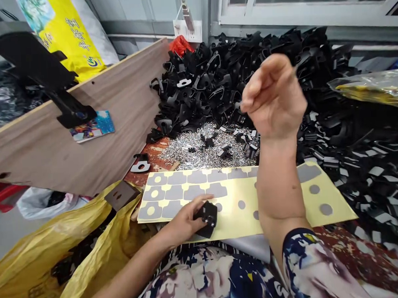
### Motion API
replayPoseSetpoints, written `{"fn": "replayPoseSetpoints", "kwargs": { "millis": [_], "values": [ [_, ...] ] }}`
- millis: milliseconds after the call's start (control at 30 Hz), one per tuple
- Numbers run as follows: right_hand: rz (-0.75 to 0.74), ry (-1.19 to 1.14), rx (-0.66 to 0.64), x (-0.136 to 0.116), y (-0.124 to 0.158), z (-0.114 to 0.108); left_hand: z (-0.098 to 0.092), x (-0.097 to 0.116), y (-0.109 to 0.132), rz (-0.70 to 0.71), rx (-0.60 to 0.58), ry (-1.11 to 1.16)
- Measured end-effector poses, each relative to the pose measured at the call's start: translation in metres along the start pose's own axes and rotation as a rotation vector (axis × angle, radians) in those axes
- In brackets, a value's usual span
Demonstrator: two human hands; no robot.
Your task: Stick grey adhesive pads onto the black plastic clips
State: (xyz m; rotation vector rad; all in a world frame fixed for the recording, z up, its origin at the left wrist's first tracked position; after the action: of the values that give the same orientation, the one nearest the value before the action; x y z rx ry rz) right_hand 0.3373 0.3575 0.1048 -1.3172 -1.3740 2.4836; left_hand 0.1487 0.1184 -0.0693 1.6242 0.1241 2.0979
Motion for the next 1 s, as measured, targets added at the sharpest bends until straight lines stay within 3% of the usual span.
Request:
{"fn": "replayPoseSetpoints", "kwargs": {
  "millis": [133,233,333,433,533,633,700,767,900,1000],
  "values": [
    [-0.007,-0.395,-0.175,-0.009,-0.041,-0.030,0.011,-0.005,-0.030,0.011,-0.110,-0.295],
    [0.158,-0.280,-0.072,-0.003,-0.029,-0.027,0.012,-0.006,-0.042,0.025,-0.110,-0.508],
    [0.450,0.250,0.077,0.007,0.041,-0.001,0.010,-0.008,-0.045,0.048,-0.096,-0.639],
    [0.718,0.690,0.000,0.019,0.142,0.023,0.012,-0.010,-0.046,0.110,-0.128,-0.744],
    [0.812,0.835,0.118,0.030,0.226,0.028,0.019,-0.007,-0.050,0.159,-0.156,-0.885],
    [0.782,0.909,0.098,0.038,0.262,0.028,0.026,0.000,-0.053,0.167,-0.165,-1.013],
    [0.770,0.936,0.066,0.041,0.264,0.028,0.029,0.005,-0.054,0.173,-0.185,-1.058],
    [0.829,0.851,0.132,0.043,0.257,0.028,0.030,0.009,-0.054,0.184,-0.196,-1.074],
    [1.076,0.234,0.342,0.031,0.224,0.044,0.031,0.007,-0.053,0.177,-0.207,-1.093],
    [1.015,-0.133,0.266,0.008,0.183,0.079,0.029,0.005,-0.053,0.123,-0.225,-1.126]
  ]
}}
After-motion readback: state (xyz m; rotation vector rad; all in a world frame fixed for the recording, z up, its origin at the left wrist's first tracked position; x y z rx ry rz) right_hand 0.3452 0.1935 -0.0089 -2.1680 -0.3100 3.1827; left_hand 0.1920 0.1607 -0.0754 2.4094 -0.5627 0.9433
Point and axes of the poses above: each hand's wrist, its own y-axis away from the middle knuckle, its own z-axis out of the palm, x = y × z, the point moved 1 cm from there along -y, towards the middle knuckle, and after that the axes turned 1 degree about y, right-handed, at the moved point
